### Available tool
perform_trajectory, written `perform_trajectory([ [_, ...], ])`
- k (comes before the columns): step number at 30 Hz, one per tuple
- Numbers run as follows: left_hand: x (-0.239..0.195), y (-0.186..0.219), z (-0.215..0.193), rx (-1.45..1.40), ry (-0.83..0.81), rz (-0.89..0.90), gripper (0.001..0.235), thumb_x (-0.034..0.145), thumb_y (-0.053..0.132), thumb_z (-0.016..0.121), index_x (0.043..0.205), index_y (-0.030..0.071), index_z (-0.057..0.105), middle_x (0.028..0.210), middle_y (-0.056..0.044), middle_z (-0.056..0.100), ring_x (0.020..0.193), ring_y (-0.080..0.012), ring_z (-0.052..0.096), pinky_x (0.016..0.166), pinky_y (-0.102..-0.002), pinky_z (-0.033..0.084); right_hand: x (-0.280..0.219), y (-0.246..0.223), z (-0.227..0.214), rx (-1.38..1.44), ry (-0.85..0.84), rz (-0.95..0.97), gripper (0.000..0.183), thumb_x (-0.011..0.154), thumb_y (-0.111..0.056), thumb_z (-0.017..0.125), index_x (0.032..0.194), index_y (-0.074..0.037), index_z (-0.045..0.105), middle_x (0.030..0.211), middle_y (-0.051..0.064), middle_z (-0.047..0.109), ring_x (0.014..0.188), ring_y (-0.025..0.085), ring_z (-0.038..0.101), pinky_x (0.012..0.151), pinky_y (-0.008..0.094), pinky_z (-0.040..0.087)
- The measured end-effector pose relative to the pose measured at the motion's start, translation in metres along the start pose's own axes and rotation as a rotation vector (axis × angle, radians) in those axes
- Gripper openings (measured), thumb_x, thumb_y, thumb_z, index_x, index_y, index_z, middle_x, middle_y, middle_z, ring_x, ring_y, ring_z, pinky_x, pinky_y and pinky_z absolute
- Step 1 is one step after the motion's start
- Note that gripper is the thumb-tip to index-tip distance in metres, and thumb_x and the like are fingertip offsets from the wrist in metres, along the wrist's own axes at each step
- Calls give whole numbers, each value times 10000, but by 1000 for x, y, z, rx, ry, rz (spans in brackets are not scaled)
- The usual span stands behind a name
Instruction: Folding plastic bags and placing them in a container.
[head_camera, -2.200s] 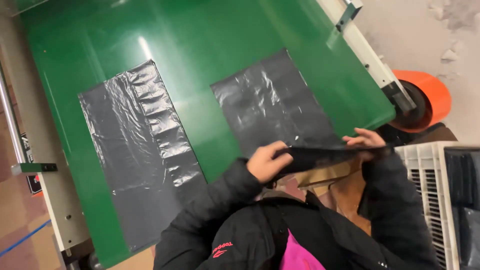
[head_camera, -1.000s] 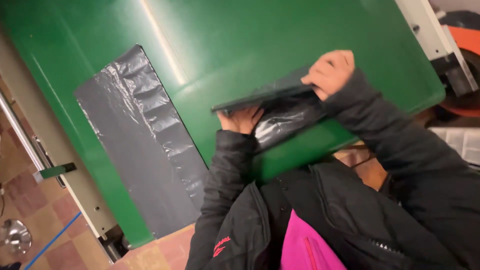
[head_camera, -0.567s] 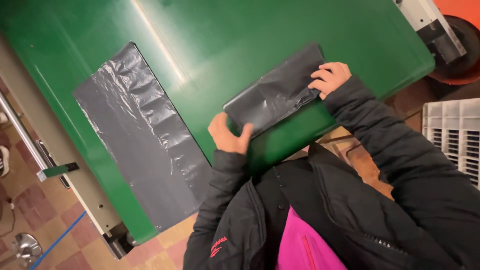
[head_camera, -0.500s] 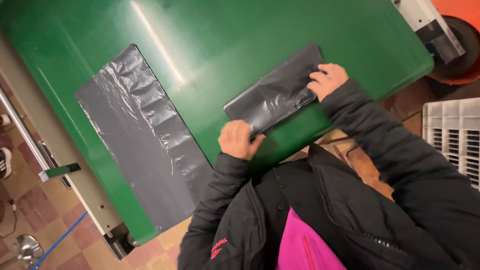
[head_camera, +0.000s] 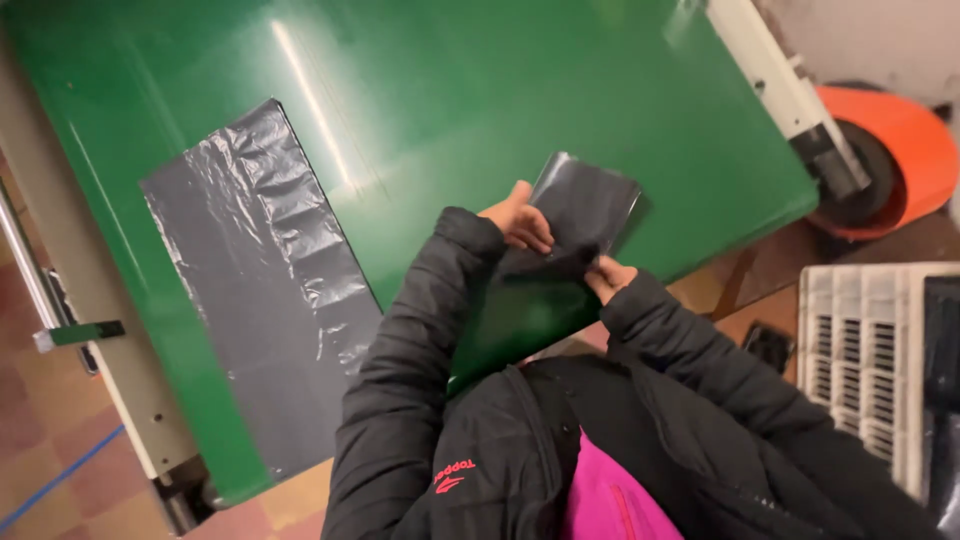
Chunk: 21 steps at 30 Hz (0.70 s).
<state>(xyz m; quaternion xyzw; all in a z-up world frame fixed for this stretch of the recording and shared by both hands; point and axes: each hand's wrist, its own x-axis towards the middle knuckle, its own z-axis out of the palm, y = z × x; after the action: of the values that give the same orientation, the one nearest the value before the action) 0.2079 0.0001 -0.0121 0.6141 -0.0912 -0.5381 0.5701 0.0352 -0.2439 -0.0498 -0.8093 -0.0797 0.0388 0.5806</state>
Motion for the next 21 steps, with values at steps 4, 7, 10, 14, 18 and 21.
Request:
perform_trajectory([
  [4, -5, -5, 16, 422, 409, 258, 577, 958, 604, 502, 948, 72, 724, 890, -168, 749, 840, -345, 719, 730, -422, 535, 33, 8, -29, 379, 103, 356, 462, 1006, -98, 529, 1465, -77, 483, 1156, 17, 695, 801, 117, 572, 701, 297, 489],
  [7, -6, 3, 29, 702, 714, 395, 504, 929, 564, 639, 935, 63, 694, 841, -218, 717, 784, -395, 692, 707, -481, 546, 54, 62, -41, 255, 79, 672, 329, 969, -135, 618, 1259, 1, 546, 868, 174, 636, 593, 216, 584, 542, 386, 501],
  [10, -10, 12, 61, 767, 1025, 193, 456, 941, 546, 638, 967, 91, 618, 806, -176, 709, 762, -421, 677, 664, -535, 518, 54, 34, -53, 56, 57, 602, 310, 926, -141, 677, 1171, 30, 596, 840, 150, 665, 616, 192, 624, 538, 357, 509],
  [14, -55, 11, 74, 839, 1190, 266, 482, 866, 531, 702, 1072, 106, 607, 980, -115, 716, 949, -353, 681, 738, -500, 512, 46, -3, -67, 98, 160, 433, 477, 886, -133, 777, 1261, 42, 541, 913, 59, 646, 709, 146, 628, 621, 313, 548],
  [18, -169, -53, 102, 1002, 1251, 558, 816, 794, 663, 742, 1345, 90, 558, 1369, -104, 584, 1348, -317, 511, 1071, -554, 451, 14, -72, -26, -303, 354, 68, 512, 1003, -129, 756, 1379, 6, 435, 847, 31, 503, 625, 122, 469, 641, 278, 437],
  [21, -287, -101, 121, 1174, 1160, 329, 1086, 628, 771, 749, 1431, 80, 510, 1548, -145, 443, 1501, -385, 278, 1077, -734, 285, 6, -124, 76, -508, -105, -550, 793, 656, -286, 901, 1314, -2, 560, 1240, 208, 616, 1130, 400, 597, 1011, 495, 485],
])
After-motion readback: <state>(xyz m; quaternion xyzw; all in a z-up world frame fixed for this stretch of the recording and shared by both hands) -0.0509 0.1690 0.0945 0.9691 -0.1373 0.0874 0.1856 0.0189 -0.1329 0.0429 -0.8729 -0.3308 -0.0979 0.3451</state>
